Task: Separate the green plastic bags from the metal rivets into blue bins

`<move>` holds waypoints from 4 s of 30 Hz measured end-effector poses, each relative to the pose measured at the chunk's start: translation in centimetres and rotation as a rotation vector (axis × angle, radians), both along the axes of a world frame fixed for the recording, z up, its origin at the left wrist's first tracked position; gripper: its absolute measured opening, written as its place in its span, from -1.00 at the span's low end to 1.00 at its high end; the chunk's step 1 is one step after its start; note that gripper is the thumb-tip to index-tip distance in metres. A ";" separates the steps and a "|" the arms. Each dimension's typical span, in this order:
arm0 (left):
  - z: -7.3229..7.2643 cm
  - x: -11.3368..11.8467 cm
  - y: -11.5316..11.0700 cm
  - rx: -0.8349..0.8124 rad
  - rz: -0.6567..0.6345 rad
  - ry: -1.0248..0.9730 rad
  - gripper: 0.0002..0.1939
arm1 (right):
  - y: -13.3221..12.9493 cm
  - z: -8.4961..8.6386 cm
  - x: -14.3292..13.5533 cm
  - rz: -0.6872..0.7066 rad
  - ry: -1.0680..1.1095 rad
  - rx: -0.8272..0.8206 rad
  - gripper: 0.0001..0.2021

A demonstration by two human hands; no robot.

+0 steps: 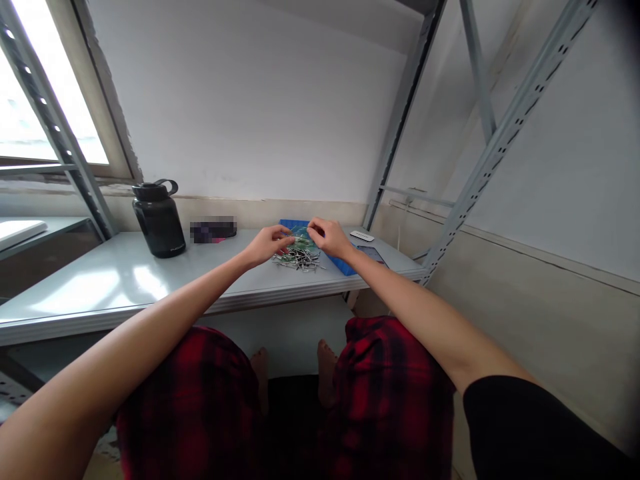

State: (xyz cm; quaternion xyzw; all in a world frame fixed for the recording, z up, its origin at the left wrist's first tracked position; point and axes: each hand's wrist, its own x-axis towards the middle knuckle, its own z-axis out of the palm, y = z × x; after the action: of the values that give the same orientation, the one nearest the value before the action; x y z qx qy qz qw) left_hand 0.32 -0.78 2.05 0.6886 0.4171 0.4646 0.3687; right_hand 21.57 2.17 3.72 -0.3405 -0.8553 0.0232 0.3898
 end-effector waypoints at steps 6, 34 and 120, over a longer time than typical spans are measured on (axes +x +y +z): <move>0.0 0.0 0.2 0.006 0.004 -0.013 -0.66 | -0.2 0.2 -0.2 0.017 0.095 -0.029 -0.73; 0.0 -0.1 0.0 0.093 -0.033 0.106 -0.74 | -0.9 0.9 -0.9 0.091 -0.425 0.292 -0.57; 0.3 1.0 -0.6 -0.014 -0.004 -0.087 -0.68 | -1.3 2.4 -0.1 0.257 0.060 -0.598 -0.73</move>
State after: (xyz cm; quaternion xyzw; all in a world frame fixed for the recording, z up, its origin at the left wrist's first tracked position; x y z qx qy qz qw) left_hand 1.35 -1.39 2.35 0.6660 0.4023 0.4905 0.3924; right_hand 21.42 0.86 6.16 -0.3283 -0.8348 0.3323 0.2914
